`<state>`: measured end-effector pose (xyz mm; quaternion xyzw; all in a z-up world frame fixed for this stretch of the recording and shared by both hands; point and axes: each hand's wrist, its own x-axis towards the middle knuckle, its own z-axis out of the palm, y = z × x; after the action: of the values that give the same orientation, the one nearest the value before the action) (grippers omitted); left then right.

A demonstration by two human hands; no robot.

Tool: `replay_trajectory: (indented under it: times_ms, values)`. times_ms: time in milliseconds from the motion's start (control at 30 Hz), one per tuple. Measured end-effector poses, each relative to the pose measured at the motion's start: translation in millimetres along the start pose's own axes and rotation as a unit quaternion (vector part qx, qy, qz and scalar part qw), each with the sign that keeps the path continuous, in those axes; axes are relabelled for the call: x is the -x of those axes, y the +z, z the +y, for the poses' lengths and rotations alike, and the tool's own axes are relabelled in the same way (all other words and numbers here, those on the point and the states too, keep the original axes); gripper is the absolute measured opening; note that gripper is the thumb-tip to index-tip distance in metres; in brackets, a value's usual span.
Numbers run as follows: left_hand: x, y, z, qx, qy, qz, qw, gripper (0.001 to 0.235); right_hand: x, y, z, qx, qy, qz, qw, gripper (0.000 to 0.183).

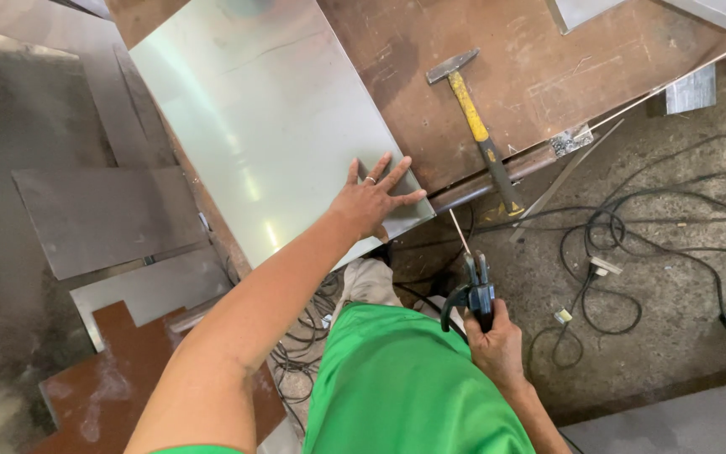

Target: Measure and assemble metal parts to create a tray.

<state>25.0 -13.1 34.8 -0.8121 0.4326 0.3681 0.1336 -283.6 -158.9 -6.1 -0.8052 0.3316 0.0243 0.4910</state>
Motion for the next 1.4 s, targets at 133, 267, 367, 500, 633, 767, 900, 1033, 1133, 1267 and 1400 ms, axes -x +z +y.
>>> replay_trajectory:
  times_ms: [133, 267, 367, 500, 633, 767, 900, 1033, 1133, 1267, 1400]
  values:
    - [1.3, -1.1, -2.4, -0.003, 0.01, 0.015, 1.0, 0.114, -9.3, 4.2, -16.3, -0.003, 0.035, 0.031, 0.999, 0.025]
    - [4.6, -2.7, -0.6, 0.009, 0.008, 0.006, 1.0, 0.115, -35.8, 10.8, -37.8, -0.086, 0.015, 0.05, 0.995, 0.024]
    - [3.4, -3.2, -1.9, 0.013, 0.008, 0.011, 1.0, 0.115, -67.0, 20.0, -69.7, -0.134, -0.02, 0.068, 0.988, 0.052]
    - [1.8, -0.3, -4.8, 0.025, 0.01, 0.008, 1.0, 0.114, -102.1, 34.4, -99.6, 0.063, -0.239, 0.155, 0.956, 0.103]
    - [1.6, 0.4, -7.7, 0.032, 0.02, 0.011, 0.999, 0.115, -119.4, 55.9, -91.5, 0.108, -0.127, 0.108, 0.98, 0.097]
    - [2.8, 8.4, -10.1, 0.057, 0.035, 0.049, 0.997, 0.11, -129.3, 73.1, -76.2, 0.097, -0.119, 0.154, 0.976, 0.083]
    - [7.3, 11.5, -14.2, 0.08, 0.049, 0.108, 0.99, 0.097, -139.1, 78.7, -82.1, 0.127, 0.055, 0.113, 0.984, 0.051]
    - [-13.8, 42.1, -19.8, 0.09, 0.041, 0.188, 0.977, 0.09, -145.0, 76.2, -63.5, 0.124, 0.049, 0.103, 0.986, 0.045]
    - [-17.6, 26.5, -68.9, 0.152, 0.063, 0.199, 0.966, 0.091, -145.9, 70.1, -62.7, 0.159, 0.048, 0.09, 0.982, 0.044]
    - [-38.1, 50.7, -204.1, 0.252, -0.186, 0.359, 0.879, 0.086, -154.7, 68.2, -27.4, 0.167, 0.06, 0.094, 0.98, 0.044]
    - [-7.8, 36.4, -312.8, 0.307, -0.408, 0.399, 0.762, 0.092, -172.2, 60.9, 29.3, 0.183, 0.042, 0.12, 0.975, 0.044]
